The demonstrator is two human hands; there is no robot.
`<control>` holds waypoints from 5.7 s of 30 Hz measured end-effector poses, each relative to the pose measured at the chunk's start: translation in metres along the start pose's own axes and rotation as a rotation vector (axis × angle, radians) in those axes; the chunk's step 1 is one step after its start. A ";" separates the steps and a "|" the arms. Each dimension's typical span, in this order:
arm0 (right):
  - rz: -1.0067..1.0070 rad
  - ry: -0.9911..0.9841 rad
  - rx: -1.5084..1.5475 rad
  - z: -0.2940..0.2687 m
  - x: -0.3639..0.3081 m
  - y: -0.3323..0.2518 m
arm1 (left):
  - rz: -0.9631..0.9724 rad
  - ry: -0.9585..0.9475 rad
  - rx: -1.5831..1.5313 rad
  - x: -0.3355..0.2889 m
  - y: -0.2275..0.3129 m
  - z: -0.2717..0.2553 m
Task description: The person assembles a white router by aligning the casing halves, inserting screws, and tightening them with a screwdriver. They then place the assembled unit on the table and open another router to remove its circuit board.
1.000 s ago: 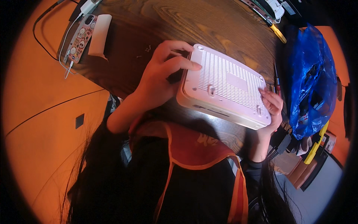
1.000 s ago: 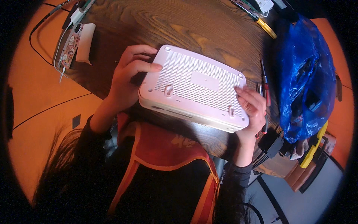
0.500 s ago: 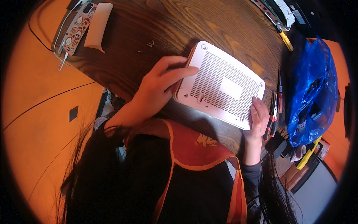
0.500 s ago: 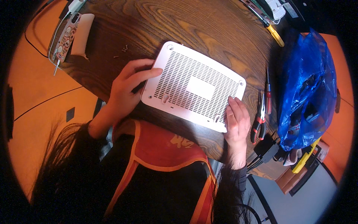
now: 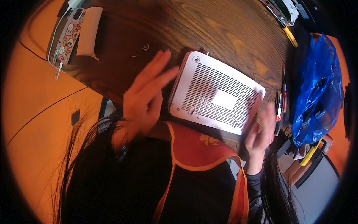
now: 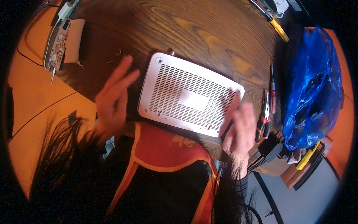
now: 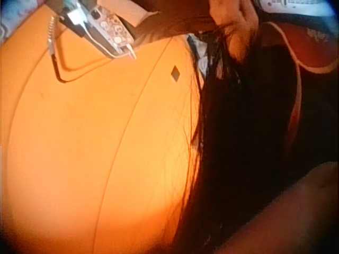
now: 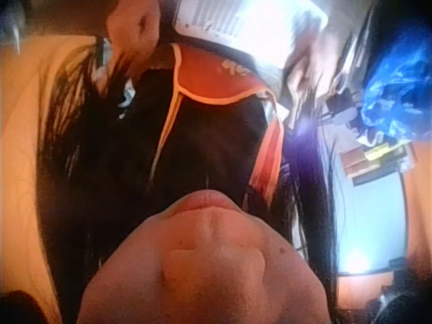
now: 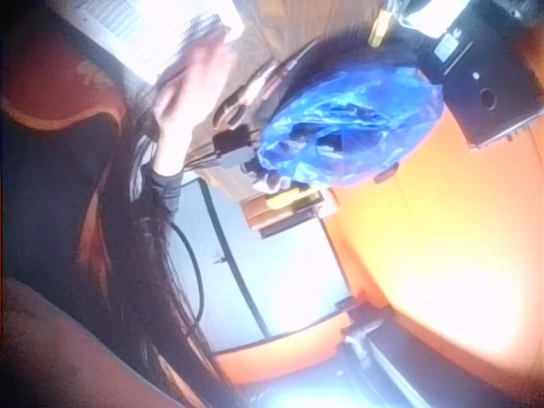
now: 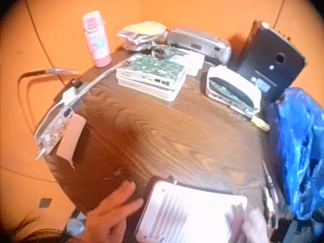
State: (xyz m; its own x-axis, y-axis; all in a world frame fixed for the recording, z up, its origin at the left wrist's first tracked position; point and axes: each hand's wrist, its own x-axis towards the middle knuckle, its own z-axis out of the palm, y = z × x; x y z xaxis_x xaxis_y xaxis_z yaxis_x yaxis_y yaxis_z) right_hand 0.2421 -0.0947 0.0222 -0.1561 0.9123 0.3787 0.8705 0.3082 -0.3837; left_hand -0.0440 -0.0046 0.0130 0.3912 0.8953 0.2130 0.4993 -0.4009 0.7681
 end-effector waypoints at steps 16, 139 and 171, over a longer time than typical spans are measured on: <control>0.138 -0.303 -0.233 0.045 0.065 -0.034 | 0.083 -0.241 0.515 0.045 0.013 0.036; 0.160 -0.525 0.373 -0.098 0.141 -0.046 | 0.115 -0.215 -1.668 0.120 0.055 0.066; 0.092 -0.370 0.271 -0.081 0.135 -0.039 | 0.127 -0.201 -1.707 0.119 0.055 0.065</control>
State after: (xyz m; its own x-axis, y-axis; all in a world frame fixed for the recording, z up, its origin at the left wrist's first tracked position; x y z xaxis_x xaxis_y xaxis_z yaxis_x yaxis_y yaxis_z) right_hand 0.2245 -0.0052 0.1569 -0.2826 0.9589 0.0253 0.7432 0.2355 -0.6263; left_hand 0.0805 0.0676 0.0409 0.5099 0.7870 0.3474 -0.8087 0.3008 0.5054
